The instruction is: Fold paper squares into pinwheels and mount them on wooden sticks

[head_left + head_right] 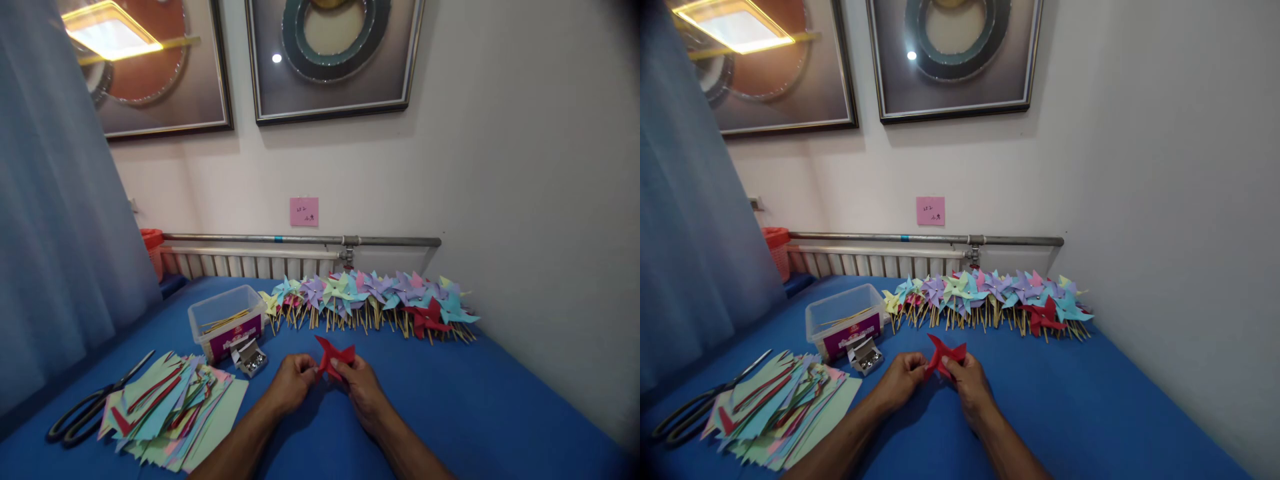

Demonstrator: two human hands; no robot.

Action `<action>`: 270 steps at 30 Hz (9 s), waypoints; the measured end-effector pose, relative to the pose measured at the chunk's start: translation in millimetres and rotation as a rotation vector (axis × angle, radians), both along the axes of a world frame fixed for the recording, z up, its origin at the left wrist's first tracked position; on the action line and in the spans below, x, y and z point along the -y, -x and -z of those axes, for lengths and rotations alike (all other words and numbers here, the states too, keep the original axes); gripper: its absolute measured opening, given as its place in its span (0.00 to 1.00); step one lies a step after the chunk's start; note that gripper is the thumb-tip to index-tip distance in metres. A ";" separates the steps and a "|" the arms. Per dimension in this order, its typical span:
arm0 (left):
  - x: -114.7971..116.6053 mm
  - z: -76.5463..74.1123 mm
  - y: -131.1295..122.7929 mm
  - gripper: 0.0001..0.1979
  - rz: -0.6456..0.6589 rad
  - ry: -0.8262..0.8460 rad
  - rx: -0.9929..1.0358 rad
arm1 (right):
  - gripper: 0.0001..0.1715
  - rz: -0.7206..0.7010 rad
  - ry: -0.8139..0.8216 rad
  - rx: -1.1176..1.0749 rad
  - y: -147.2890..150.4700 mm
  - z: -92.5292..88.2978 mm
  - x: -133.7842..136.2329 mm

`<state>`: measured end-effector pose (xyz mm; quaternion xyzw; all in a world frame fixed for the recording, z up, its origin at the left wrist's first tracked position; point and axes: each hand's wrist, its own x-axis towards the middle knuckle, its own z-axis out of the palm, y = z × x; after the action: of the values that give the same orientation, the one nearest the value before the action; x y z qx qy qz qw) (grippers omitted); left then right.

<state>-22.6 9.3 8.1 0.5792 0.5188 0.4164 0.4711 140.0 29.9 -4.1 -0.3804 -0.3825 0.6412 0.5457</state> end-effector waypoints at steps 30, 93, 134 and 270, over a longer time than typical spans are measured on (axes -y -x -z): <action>5.0 4.5 -9.7 0.09 -0.054 -0.139 -0.126 | 0.22 0.048 -0.011 0.006 -2.4 9.3 -5.4; 3.7 3.7 -12.6 0.08 -0.108 -0.103 -0.037 | 0.24 0.191 0.006 -0.044 -8.7 2.7 -12.9; -12.0 9.3 -2.1 0.10 -0.247 0.005 0.142 | 0.33 0.210 -0.201 0.219 -13.9 -9.6 -3.9; -10.4 7.2 -3.1 0.10 -0.257 0.007 0.191 | 0.21 0.075 -0.630 0.832 -9.8 -21.9 23.3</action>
<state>-19.5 19.7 0.8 0.4643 0.5430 0.5247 0.4629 149.8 6.6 17.8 -0.4338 -0.7275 0.2695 0.4582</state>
